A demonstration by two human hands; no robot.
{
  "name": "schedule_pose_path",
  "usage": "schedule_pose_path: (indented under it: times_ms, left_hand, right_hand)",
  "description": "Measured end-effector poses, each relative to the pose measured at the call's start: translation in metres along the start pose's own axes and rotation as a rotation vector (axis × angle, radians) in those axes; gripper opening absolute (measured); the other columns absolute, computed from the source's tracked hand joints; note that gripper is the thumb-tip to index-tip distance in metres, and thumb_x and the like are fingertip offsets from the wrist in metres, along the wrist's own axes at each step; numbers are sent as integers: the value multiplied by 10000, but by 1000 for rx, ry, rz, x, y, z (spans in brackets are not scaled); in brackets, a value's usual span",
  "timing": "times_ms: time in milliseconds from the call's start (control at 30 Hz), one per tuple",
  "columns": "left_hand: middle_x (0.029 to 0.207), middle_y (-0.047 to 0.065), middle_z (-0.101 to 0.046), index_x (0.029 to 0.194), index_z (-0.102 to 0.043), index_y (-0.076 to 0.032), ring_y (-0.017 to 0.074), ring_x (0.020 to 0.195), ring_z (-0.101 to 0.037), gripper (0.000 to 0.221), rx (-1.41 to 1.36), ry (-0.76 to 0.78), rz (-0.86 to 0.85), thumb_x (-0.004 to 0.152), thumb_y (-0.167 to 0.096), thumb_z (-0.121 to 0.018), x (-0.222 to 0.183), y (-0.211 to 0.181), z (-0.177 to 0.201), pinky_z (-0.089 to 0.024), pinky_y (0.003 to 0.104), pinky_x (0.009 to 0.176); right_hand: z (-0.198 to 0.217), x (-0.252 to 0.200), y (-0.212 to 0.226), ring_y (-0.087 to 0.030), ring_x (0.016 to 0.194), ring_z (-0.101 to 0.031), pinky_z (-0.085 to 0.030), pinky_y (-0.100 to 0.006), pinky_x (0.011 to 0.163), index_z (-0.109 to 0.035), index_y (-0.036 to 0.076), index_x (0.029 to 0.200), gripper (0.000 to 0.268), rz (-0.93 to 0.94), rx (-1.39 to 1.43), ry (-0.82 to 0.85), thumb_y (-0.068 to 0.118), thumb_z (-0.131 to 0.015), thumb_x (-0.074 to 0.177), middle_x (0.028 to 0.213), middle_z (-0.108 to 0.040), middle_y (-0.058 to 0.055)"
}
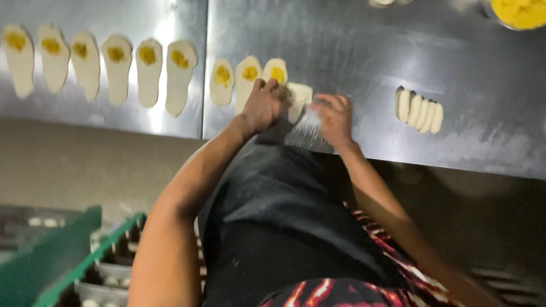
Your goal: Rolling and shaping individual pieces of dough with filling on a metal bakery table.
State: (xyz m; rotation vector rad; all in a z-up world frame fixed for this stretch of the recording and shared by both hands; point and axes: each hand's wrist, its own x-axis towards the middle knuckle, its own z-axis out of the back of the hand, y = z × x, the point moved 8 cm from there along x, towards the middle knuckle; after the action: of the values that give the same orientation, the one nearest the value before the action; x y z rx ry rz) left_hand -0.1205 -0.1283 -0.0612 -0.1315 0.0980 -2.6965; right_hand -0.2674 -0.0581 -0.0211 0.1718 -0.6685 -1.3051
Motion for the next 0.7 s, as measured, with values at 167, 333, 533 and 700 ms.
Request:
schedule_pose_path:
  times_ms: [167, 333, 533, 700]
  left_hand:
    - [1269, 164, -598, 1266, -648, -77, 361, 1195, -558, 392, -358, -32, 401, 887, -176, -651, 18, 24, 6, -512, 517, 886]
    - [1120, 160, -694, 1092, -676, -90, 366, 1066, -654, 245, -476, 38, 518, 853, -141, -657, 13, 37, -7, -542, 482, 823]
    - [933, 173, -736, 966, -708, -82, 348, 922, -727, 190, -1011, -119, 958, 807, -186, -711, 4, 37, -22, -569, 420, 821]
    - [1082, 188, -694, 1031, -713, -80, 385, 1069, -630, 203, -688, -249, 381, 865, -178, -652, 16, 5, 7, -542, 446, 911]
  right_hand:
    - [-3, 43, 3, -312, 1056, -621, -423, -454, 992, -677, 61, 1195, 315, -109, 45, 113, 89, -697, 883, 1174, -693, -96]
    - [-18, 43, -36, -304, 1008, -641, -478, -411, 932, -663, 69, 1077, 164, -245, 178, 200, 49, -704, 919, 1054, -691, -83]
    - [-39, 12, -33, -265, 848, -654, -518, -346, 792, -649, 6, 1067, 169, -592, 427, -126, 1, -745, 928, 931, -671, -102]
    - [-23, 2, 1, -338, 987, -691, -563, -360, 888, -682, 24, 1140, 147, -104, 22, -189, -22, -611, 1019, 1074, -693, -151]
